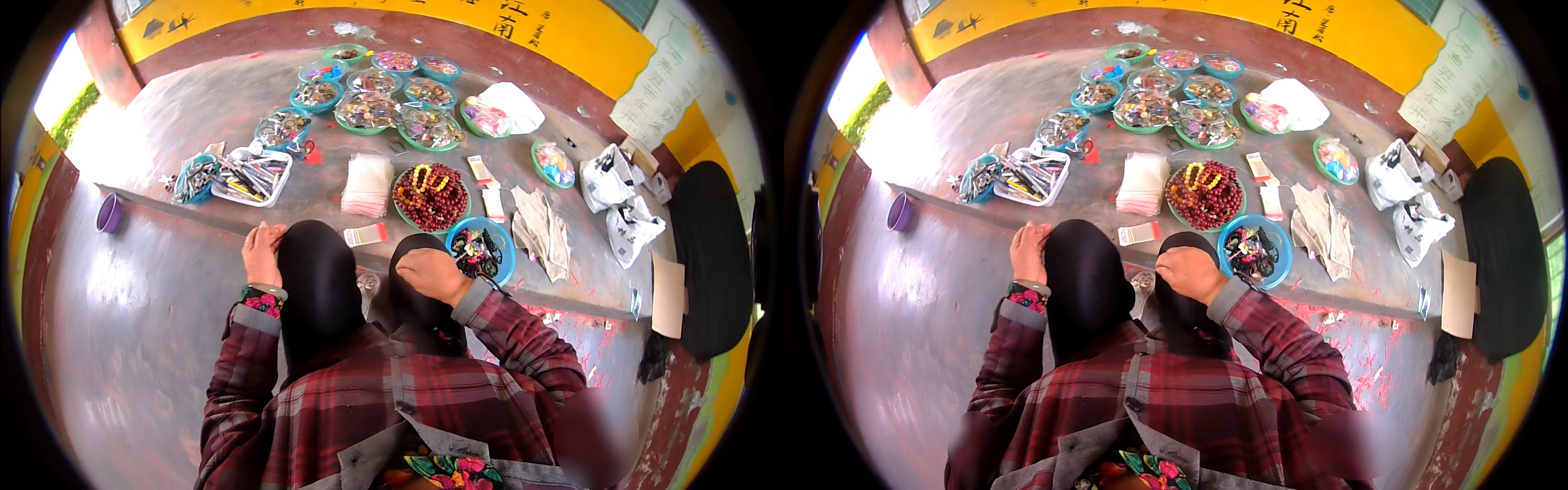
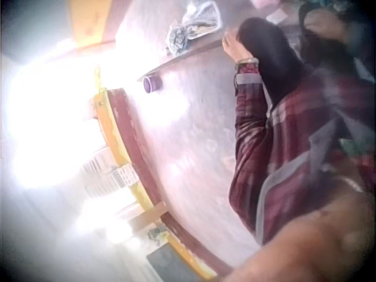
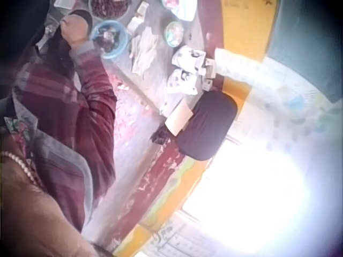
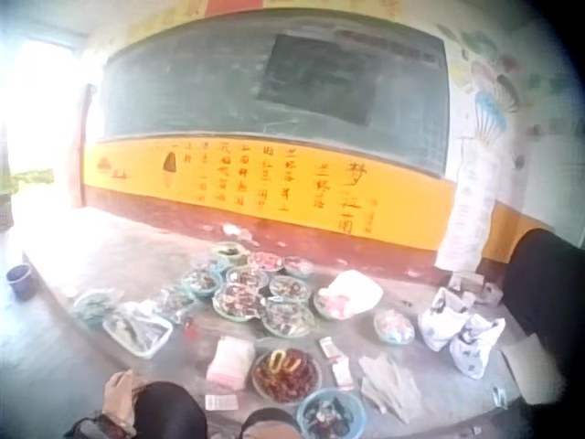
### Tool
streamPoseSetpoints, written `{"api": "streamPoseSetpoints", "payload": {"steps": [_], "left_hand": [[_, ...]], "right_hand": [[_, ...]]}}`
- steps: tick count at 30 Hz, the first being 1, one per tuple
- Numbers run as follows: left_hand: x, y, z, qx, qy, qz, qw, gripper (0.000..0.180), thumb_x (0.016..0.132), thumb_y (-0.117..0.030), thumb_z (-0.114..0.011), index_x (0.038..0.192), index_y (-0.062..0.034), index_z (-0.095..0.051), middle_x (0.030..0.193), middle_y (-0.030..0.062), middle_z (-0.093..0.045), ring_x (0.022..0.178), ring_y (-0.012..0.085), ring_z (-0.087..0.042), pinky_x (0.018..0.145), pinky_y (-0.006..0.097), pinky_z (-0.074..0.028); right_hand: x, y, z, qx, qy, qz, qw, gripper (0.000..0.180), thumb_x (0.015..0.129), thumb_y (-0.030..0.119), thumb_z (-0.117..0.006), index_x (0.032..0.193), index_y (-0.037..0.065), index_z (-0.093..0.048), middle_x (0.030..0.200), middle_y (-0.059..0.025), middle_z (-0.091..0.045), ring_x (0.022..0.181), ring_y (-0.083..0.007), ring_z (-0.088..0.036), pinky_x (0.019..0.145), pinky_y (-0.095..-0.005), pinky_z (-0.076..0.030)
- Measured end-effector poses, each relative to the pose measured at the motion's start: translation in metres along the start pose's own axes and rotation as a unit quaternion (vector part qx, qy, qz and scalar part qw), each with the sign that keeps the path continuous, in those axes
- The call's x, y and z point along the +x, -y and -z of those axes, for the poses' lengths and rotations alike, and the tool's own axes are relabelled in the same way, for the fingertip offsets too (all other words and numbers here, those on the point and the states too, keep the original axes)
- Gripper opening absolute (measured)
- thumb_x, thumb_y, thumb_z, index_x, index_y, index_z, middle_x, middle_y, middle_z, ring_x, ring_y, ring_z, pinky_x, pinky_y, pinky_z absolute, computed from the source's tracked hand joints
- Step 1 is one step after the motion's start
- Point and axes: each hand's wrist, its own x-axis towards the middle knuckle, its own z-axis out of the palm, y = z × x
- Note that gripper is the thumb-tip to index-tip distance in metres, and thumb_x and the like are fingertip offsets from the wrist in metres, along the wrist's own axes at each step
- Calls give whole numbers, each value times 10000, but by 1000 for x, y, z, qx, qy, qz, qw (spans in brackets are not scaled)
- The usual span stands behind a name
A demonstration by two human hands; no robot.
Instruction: The person sits on the floor and packs small hair accessories into clear plastic bags. They open a bag, insert a hair tie, and seal it, repeating the process with items from nearby bowls.
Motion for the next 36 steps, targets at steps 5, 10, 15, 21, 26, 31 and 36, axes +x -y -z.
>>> {"api": "streamPoseSetpoints", "payload": {"steps": [5, 10, 15, 21, 26, 31, 36], "left_hand": [[-15, -64, 12, 133, -55, -69, 987, 193, 897, -211, -525, 812, -50, -589, 854, 66, -657, 850, 122, -582, 726, 268, -381], [-14, -93, 7, 85, -7, -114, 990, 173, 907, -207, -520, 900, -46, -582, 903, 78, -652, 843, 120, -580, 722, 262, -396], [-2, -89, 0, 97, 50, -114, 987, 182, 912, -193, -516, 917, -25, -585, 887, 98, -650, 798, 126, -586, 697, 258, -424], [30, -88, 17, 115, 34, -85, 989, 182, 911, -194, -515, 880, -29, -585, 869, 88, -649, 806, 131, -591, 683, 261, -418], [70, -78, 35, 123, 18, -60, 990, 185, 910, -194, -515, 853, -35, -592, 849, 75, -650, 808, 138, -596, 680, 262, -414], [109, -66, 36, 152, -17, -26, 988, 213, 910, -201, -513, 826, -23, -595, 829, 64, -645, 779, 126, -584, 675, 257, -413], [121, -55, 36, 182, -40, 22, 982, 225, 913, -185, -498, 809, -10, -595, 803, 65, -641, 726, 115, -568, 649, 250, -417]], "right_hand": [[19, -10, -18, 25, 41, 22, 999, 145, 791, 169, -544, 794, 48, -625, 802, -119, -591, 827, -307, -567, 741, -413, -446], [40, -15, -42, 70, 67, 69, 993, 158, 785, 168, -553, 822, 42, -642, 834, -131, -593, 852, -310, -564, 770, -410, -440], [69, -15, -47, 88, 77, 31, 993, 175, 784, 180, -540, 817, 47, -649, 852, -135, -602, 851, -316, -569, 762, -409, -450], [125, -87, -36, -28, 48, -75, 996, 236, 776, 230, -504, 813, 61, -665, 816, -136, -638, 793, -312, -601, 709, -401, -472], [176, -167, -24, -59, 22, -165, 984, 241, 740, 241, -542, 802, 46, -668, 780, -171, -637, 772, -341, -607, 717, -412, -471], [223, -263, -51, -86, 58, -280, 954, 295, 725, 258, -585, 869, 12, -661, 870, -215, -631, 848, -360, -604, 763, -415, -466], [267, -341, -88, -165, 97, -315, 930, 339, 716, 272, -596, 886, -16, -651, 911, -235, -622, 870, -387, -594, 774, -442, -469]]}}
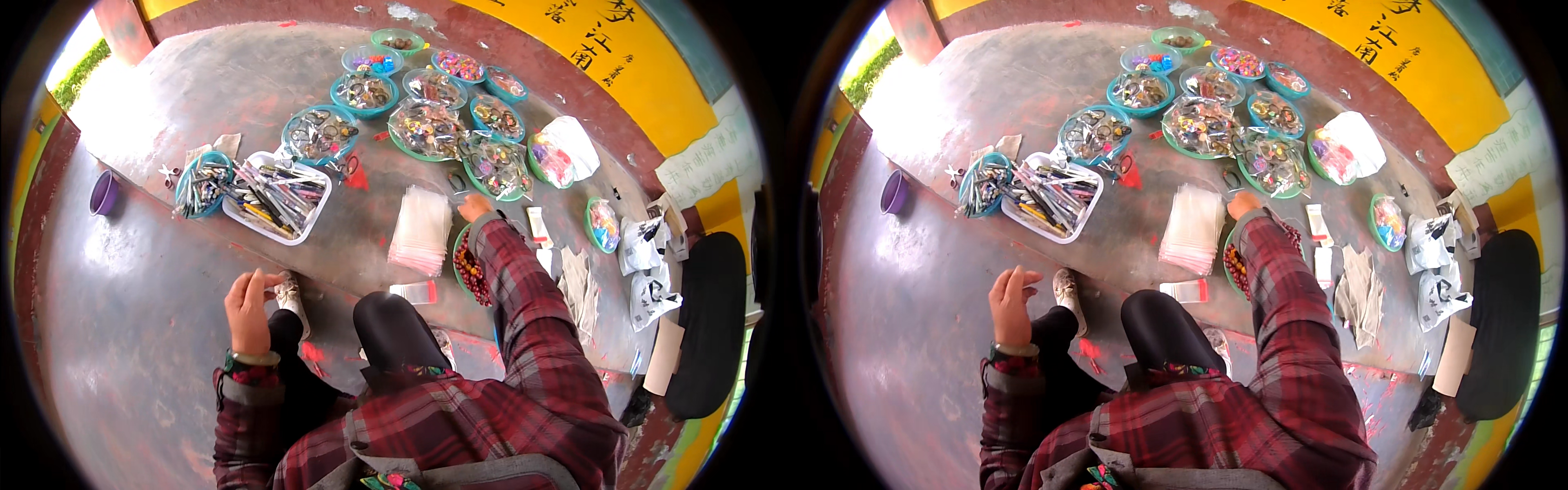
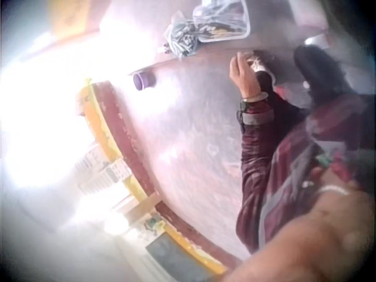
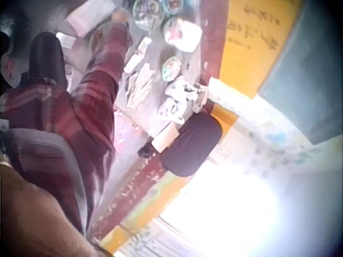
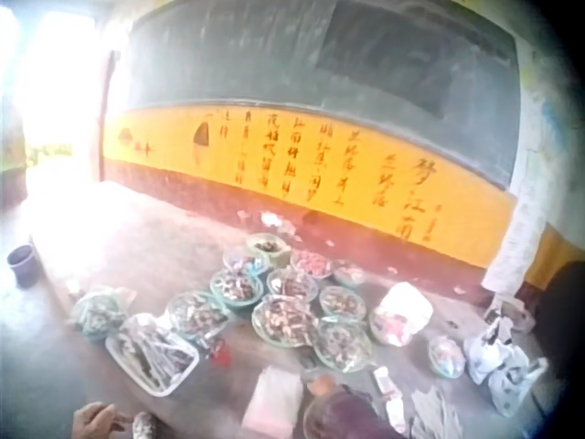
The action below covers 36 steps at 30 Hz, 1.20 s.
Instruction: The person sits on the floor and packs small hair accessories into clear plastic bags. They open a bag, insert a hair tie, and seal it, repeating the process with items from nearby bowls.
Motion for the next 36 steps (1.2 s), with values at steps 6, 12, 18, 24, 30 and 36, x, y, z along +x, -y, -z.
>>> {"api": "streamPoseSetpoints", "payload": {"steps": [6, 12, 18, 24, 30, 36], "left_hand": [[16, -4, -10, 7, -2, 12, 1000, 213, 916, -146, -485, 789, -4, -581, 790, 83, -638, 703, 110, -550, 646, 238, -412], [19, -9, -22, 34, 15, 28, 999, 214, 913, -119, -482, 759, 10, -554, 775, 107, -632, 694, 121, -538, 665, 238, -409], [25, -9, -27, 14, 19, 15, 1000, 222, 915, -121, -478, 759, 19, -551, 777, 120, -632, 690, 125, -533, 667, 234, -410], [26, -12, -36, 43, 23, 31, 998, 225, 916, -124, -479, 758, 17, -553, 780, 123, -633, 675, 113, -520, 653, 226, -408], [25, -14, -41, 40, 31, 29, 998, 220, 912, -124, -485, 754, 14, -553, 782, 110, -636, 664, 104, -505, 643, 223, -402], [21, -12, -40, 42, 31, 31, 998, 227, 913, -126, -478, 749, 10, -556, 776, 104, -636, 661, 103, -503, 638, 227, -398]], "right_hand": [[64, -13, -54, -88, 20, -87, 992, 207, 742, 204, -570, 773, 17, -655, 930, -201, -644, 906, -351, -617, 770, -419, -495], [96, -20, -80, -79, -42, -158, 983, 159, 771, 114, -532, 799, 32, -665, 924, -181, -655, 902, -308, -636, 773, -387, -510], [100, 1, -67, -90, 7, -110, 990, 191, 790, 119, -516, 861, 65, -685, 910, -156, -662, 888, -293, -641, 757, -385, -512], [93, 8, -62, -131, -1, -91, 987, 225, 815, 114, -487, 881, 89, -701, 908, -130, -670, 844, -288, -655, 692, -400, -522], [85, 1, -64, -177, -48, 14, 983, 184, 760, 107, -502, 747, 74, -683, 793, -134, -666, 735, -296, -656, 621, -417, -515], [56, 36, 27, -109, -82, 49, 989, 173, 763, 141, -508, 743, 54, -656, 766, -158, -651, 713, -334, -641, 611, -452, -502]]}}
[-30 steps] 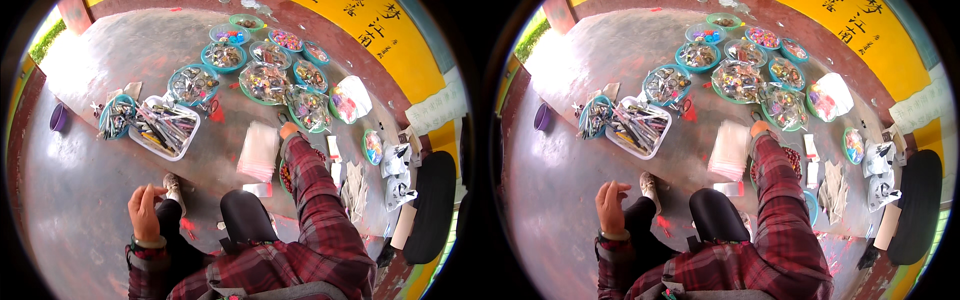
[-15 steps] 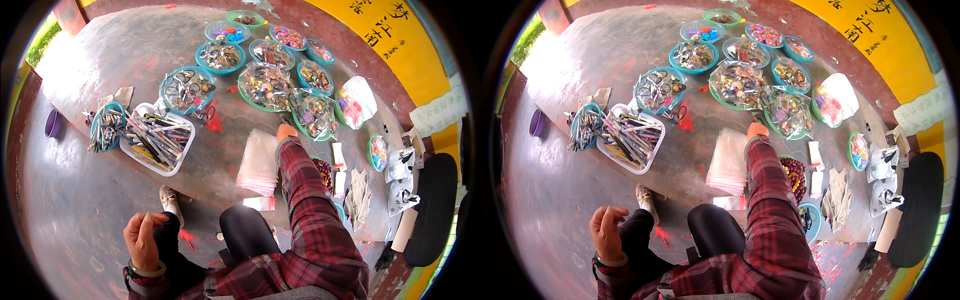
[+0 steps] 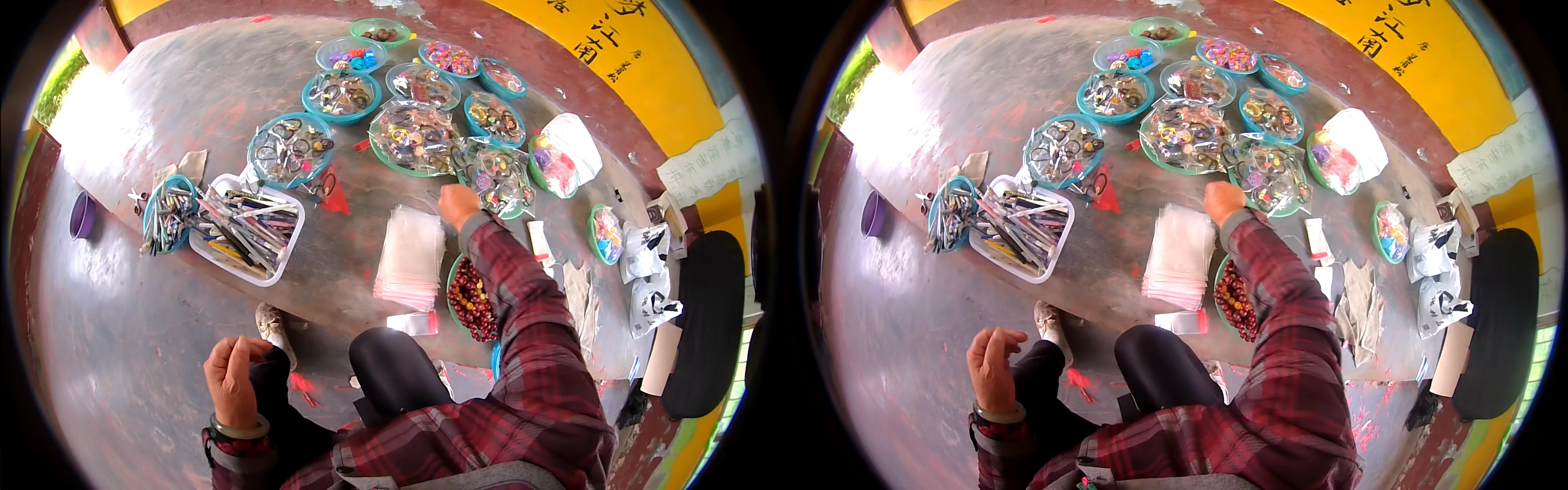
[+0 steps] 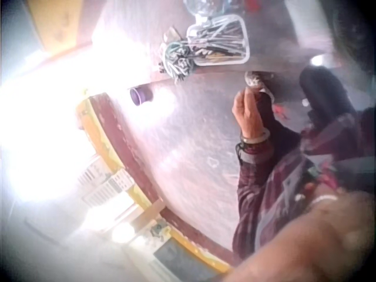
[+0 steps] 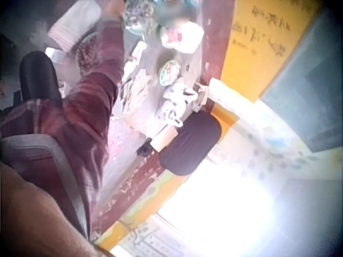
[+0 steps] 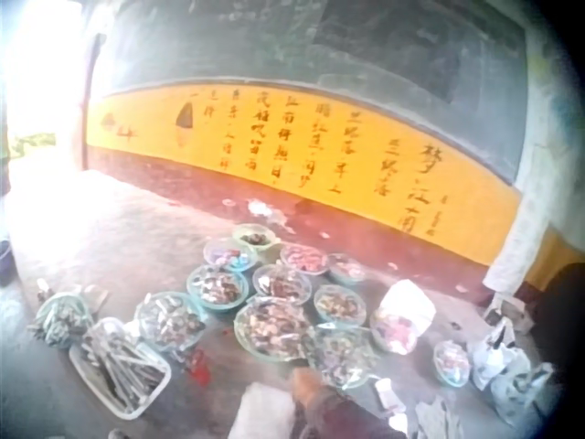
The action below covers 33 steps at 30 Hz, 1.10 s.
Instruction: The person sits on the floor and packs small hair accessories into clear plastic bags. They open a bag, insert a hair tie, and seal it, repeating the process with items from nearby bowls.
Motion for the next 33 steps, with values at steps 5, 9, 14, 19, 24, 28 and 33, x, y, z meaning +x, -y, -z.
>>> {"api": "streamPoseSetpoints", "payload": {"steps": [5, 9, 14, 19, 24, 28, 33], "left_hand": [[0, 4, 5, 2, 1, -9, 1000, 236, 914, -130, -477, 742, 9, -561, 777, 99, -640, 659, 98, -502, 636, 227, -398], [1, 5, 8, 9, -4, -10, 1000, 239, 914, -130, -476, 739, 6, -566, 770, 94, -642, 652, 94, -499, 632, 225, -396], [4, 3, 6, 15, -5, -12, 1000, 236, 911, -128, -479, 740, 7, -570, 763, 95, -643, 643, 93, -498, 622, 224, -395], [3, 4, 5, 30, -5, -8, 1000, 238, 911, -136, -485, 746, 9, -579, 761, 90, -645, 652, 95, -508, 623, 224, -400], [7, 0, 3, 26, -17, 5, 1000, 226, 908, -89, -484, 748, 33, -587, 739, 66, -640, 671, 90, -516, 661, 230, -409], [7, 4, 8, 29, -6, -2, 1000, 246, 913, -147, -486, 761, 15, -591, 766, 89, -650, 655, 100, -520, 635, 231, -411], [6, 1, 6, 37, -8, 4, 999, 259, 914, -147, -483, 751, 22, -593, 760, 94, -650, 654, 101, -524, 633, 231, -414]], "right_hand": [[2, -45, 52, -44, -58, -39, 997, 188, 786, 165, -498, 763, 52, -646, 774, -166, -650, 708, -344, -640, 624, -447, -507], [10, -99, 42, -74, -91, -107, 987, 200, 801, 140, -484, 756, 46, -654, 809, -167, -657, 736, -331, -647, 632, -428, -517], [10, -126, -6, -122, -120, -82, 982, 163, 810, 176, -522, 888, 65, -613, 824, -137, -642, 745, -314, -640, 631, -424, -512], [28, -58, -23, -77, -130, 5, 988, 322, 735, 182, -657, 1014, 86, -529, 980, -96, -579, 931, -276, -574, 702, -399, -509], [52, -16, -49, -46, -105, -36, 993, 253, 765, 193, -613, 984, 100, -529, 982, -76, -563, 952, -273, -553, 721, -396, -509], [52, -15, -52, -45, -103, -1, 994, 136, 831, 176, -488, 916, 94, -555, 921, -82, -583, 908, -287, -569, 698, -408, -503], [46, -17, -30, -14, -162, 20, 987, 126, 847, 173, -475, 879, 89, -564, 868, -95, -595, 840, -287, -588, 657, -403, -496]]}}
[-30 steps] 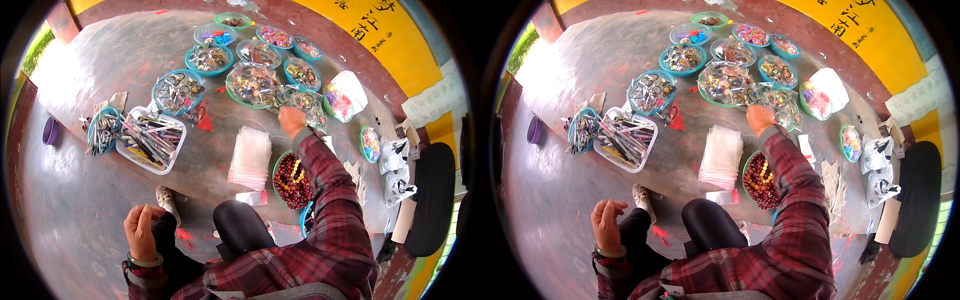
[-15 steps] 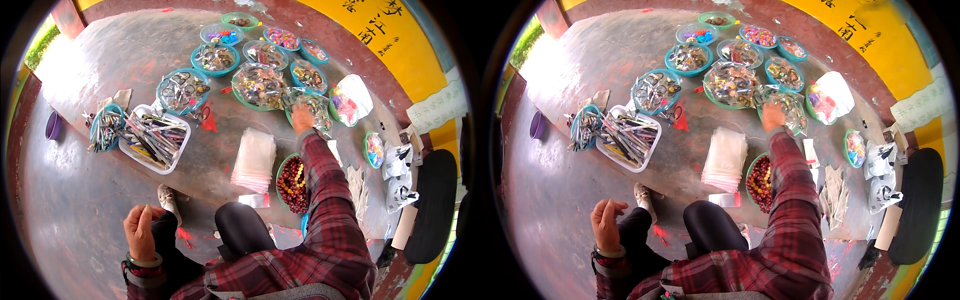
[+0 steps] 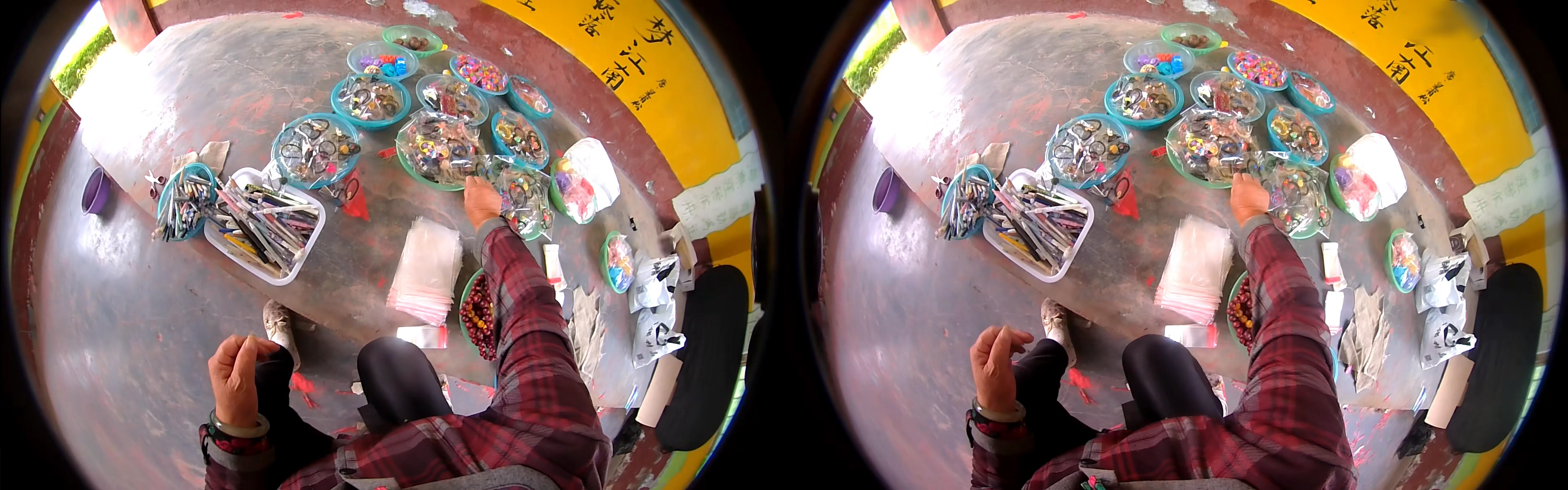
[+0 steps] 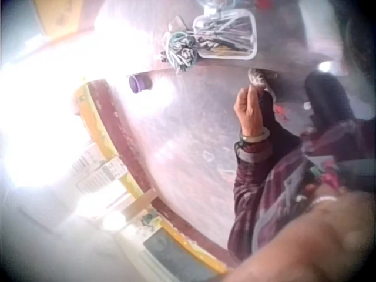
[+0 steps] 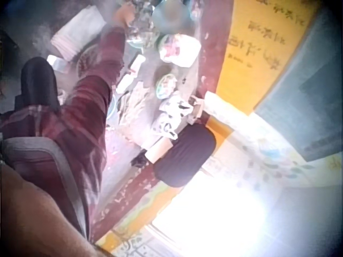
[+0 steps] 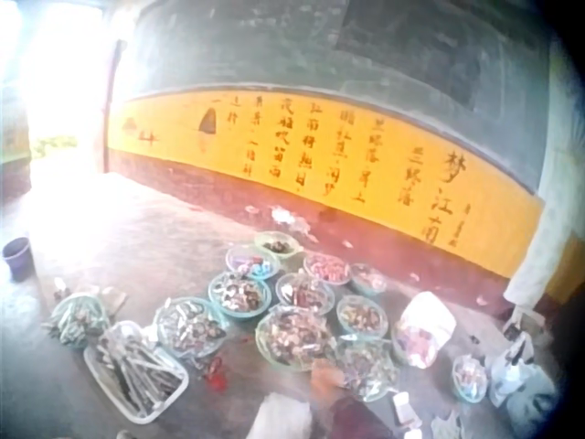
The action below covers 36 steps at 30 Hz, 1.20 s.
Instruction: The person sits on the floor and packs small hair accessories into clear plastic bags. They open a bag, insert a hair tie, and seal it, repeating the process with items from nearby bowls.
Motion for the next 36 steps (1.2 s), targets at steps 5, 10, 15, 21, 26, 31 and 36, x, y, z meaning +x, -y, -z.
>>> {"api": "streamPoseSetpoints", "payload": {"steps": [5, 10, 15, 21, 26, 31, 36], "left_hand": [[-4, -2, -2, 2, 3, -10, 1000, 262, 912, -142, -480, 747, 30, -588, 754, 99, -648, 650, 107, -530, 635, 233, -418], [-2, -7, -3, -21, 15, 7, 1000, 233, 911, -78, -475, 737, 41, -574, 757, 76, -642, 690, 84, -513, 677, 225, -409], [-2, -8, -7, -15, 24, 17, 999, 231, 912, -79, -473, 743, 43, -575, 771, 84, -649, 699, 88, -520, 679, 226, -410], [-4, 0, -7, -13, 0, -5, 1000, 257, 910, -131, -473, 717, 15, -556, 754, 109, -645, 642, 110, -531, 631, 233, -416], [-4, -3, -9, -2, 5, 1, 1000, 248, 908, -129, -468, 725, 11, -558, 753, 106, -643, 640, 106, -524, 630, 232, -409], [0, -3, -14, 5, 3, 7, 1000, 243, 904, -126, -469, 720, 8, -554, 750, 102, -642, 648, 105, -521, 625, 227, -394], [-1, -2, -15, 11, 1, 13, 1000, 242, 902, -124, -472, 715, 7, -551, 747, 106, -640, 655, 109, -523, 633, 233, -392]], "right_hand": [[30, 2, 32, 39, -110, 29, 993, 143, 859, 192, -491, 903, 88, -580, 831, -87, -604, 739, -274, -618, 629, -362, -507], [69, 16, 38, -16, -165, 32, 986, 139, 838, 168, -500, 915, 84, -581, 863, -72, -601, 766, -248, -611, 606, -361, -510], [61, 32, -13, -64, -76, 22, 995, 114, 806, 131, -491, 872, 88, -573, 852, -53, -577, 787, -237, -599, 590, -359, -518], [6, 15, -6, -51, -37, -74, 995, 122, 806, 141, -474, 805, 112, -593, 861, -47, -573, 869, -248, -575, 665, -404, -480], [4, -14, -5, -97, -50, -143, 984, 126, 807, 159, -493, 855, 109, -598, 898, -46, -577, 897, -236, -567, 695, -396, -481], [13, -16, -12, -117, -18, -144, 983, 127, 801, 148, -518, 880, 102, -606, 917, -55, -576, 929, -227, -559, 693, -383, -494], [21, -15, -25, -93, -4, -185, 978, 139, 805, 141, -514, 818, 101, -646, 919, -64, -591, 916, -233, -578, 665, -361, -504]]}}
